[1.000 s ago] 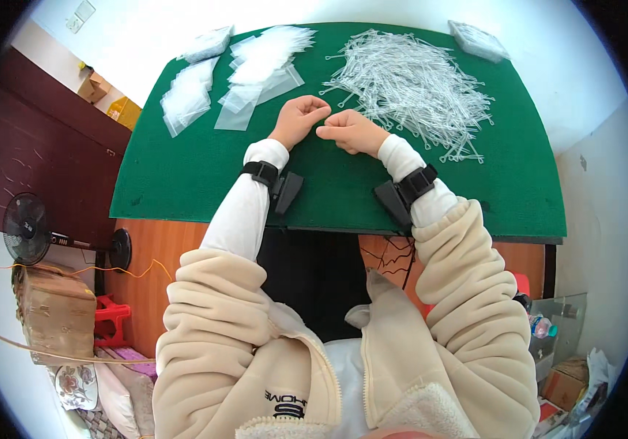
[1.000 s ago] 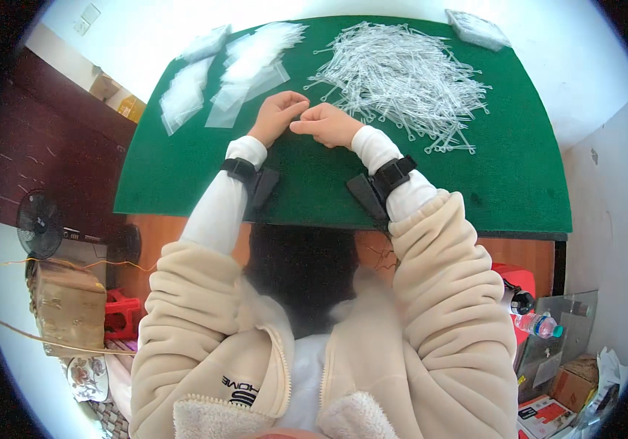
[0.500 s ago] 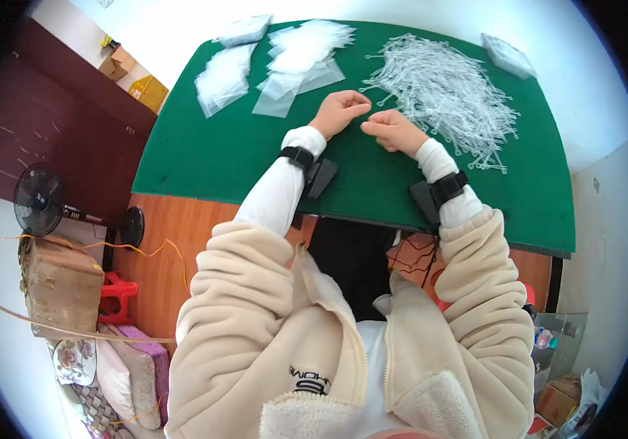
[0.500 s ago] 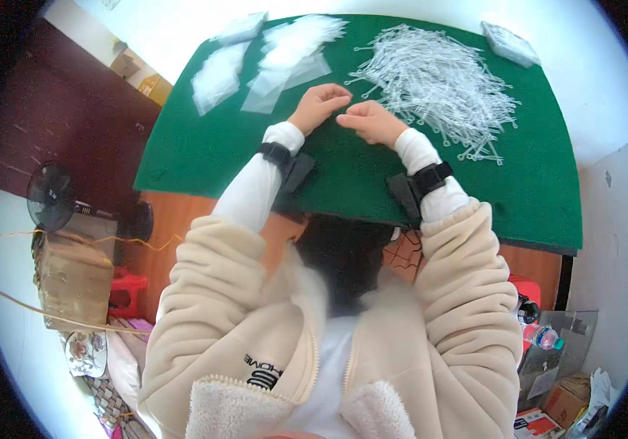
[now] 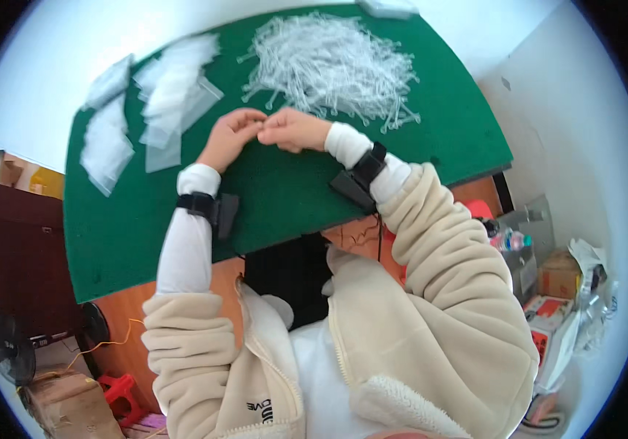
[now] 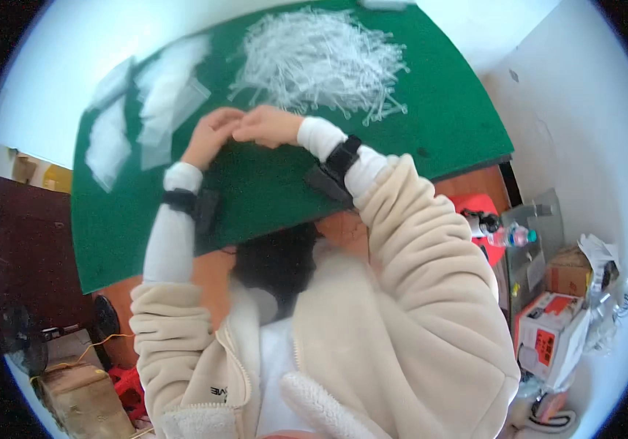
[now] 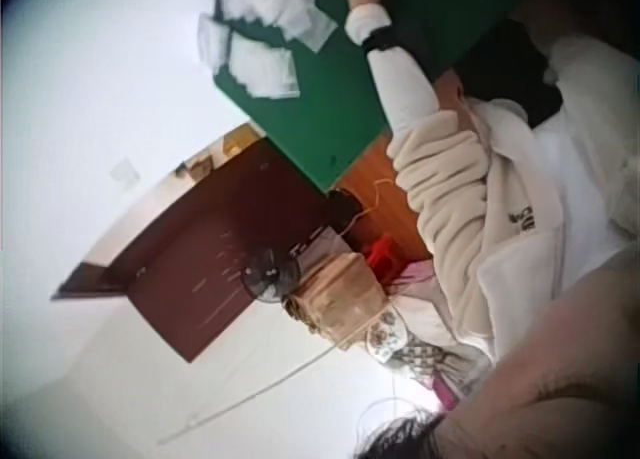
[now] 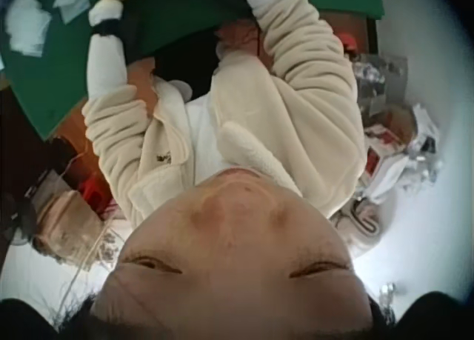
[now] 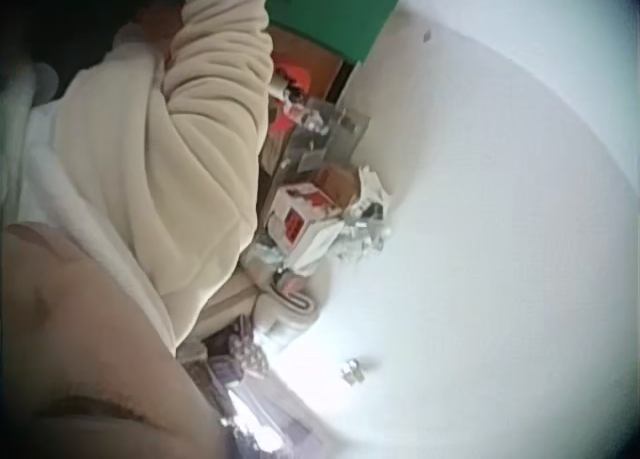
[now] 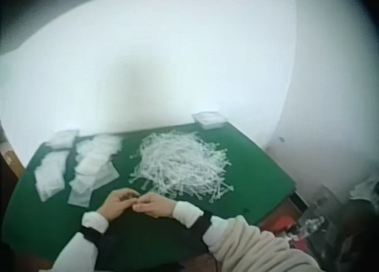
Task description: Packing small white plastic parts into individual clear plastic bags at a workstation.
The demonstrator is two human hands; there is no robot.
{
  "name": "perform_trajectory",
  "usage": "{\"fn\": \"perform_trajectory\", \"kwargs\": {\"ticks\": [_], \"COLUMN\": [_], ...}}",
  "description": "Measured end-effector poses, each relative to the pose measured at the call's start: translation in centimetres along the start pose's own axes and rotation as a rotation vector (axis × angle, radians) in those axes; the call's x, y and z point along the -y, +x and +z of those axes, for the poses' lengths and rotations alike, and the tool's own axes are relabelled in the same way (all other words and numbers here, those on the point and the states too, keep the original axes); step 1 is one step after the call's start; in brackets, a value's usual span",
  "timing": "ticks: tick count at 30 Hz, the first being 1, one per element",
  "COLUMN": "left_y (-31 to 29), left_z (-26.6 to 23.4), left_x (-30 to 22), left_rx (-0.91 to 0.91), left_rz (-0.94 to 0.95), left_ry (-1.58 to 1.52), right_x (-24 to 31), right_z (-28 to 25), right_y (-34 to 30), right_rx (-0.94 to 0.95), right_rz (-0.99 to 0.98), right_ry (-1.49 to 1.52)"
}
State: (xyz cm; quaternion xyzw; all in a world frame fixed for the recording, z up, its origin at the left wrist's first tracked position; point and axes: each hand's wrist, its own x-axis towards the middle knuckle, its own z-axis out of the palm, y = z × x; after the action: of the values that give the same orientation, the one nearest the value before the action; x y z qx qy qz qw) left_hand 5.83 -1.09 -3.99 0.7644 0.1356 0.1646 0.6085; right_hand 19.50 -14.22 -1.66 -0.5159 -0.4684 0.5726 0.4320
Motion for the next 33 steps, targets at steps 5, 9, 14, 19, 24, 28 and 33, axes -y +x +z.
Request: {"fn": "perform_trajectory", "kwargs": {"ticks": [5,9,14,19,24,28,33], "left_y": [0.2,-0.2,-0.2,0.1,-0.2,-0.1,-0.1], "left_z": [0.6,-0.4,-0.8,-1.3,-1.2,-1.1,-0.7], "left_x": [-1.5,-1.2,-0.7,-0.5,-0.5,0.0,0.5], "left_rx": [0.087,0.065,-0.196,-0.431,-0.413,-0.406,-0.397], "left_rz": [0.050,0.044,0.032,-0.005,-0.014,0.040,0.138], "left_ry": [0.003,-0.059,-0.290,-0.385,-0.388,-0.339,-0.082], "right_x": [-0.8,-0.9,-0.8,-1.0,-1.2,-0.9,0.2], "right_z": [-1.6,-1.8,-2.6,-5.1,-5.0,-4.2,-3.4], "right_y": [-0.8,0.7,3.4,6.1,5.4,5.4,5.5], "right_rx": [0.009,0.000,-0.557,-0.776,-0.715,-0.787,-0.818], "right_rz": [-0.078,-0.005,-0.434,-0.730,-0.468,-0.567,-0.852], "right_ry": [-0.029,-0.037,-0.890,-1.431,-1.485,-1.392,-1.070]}}
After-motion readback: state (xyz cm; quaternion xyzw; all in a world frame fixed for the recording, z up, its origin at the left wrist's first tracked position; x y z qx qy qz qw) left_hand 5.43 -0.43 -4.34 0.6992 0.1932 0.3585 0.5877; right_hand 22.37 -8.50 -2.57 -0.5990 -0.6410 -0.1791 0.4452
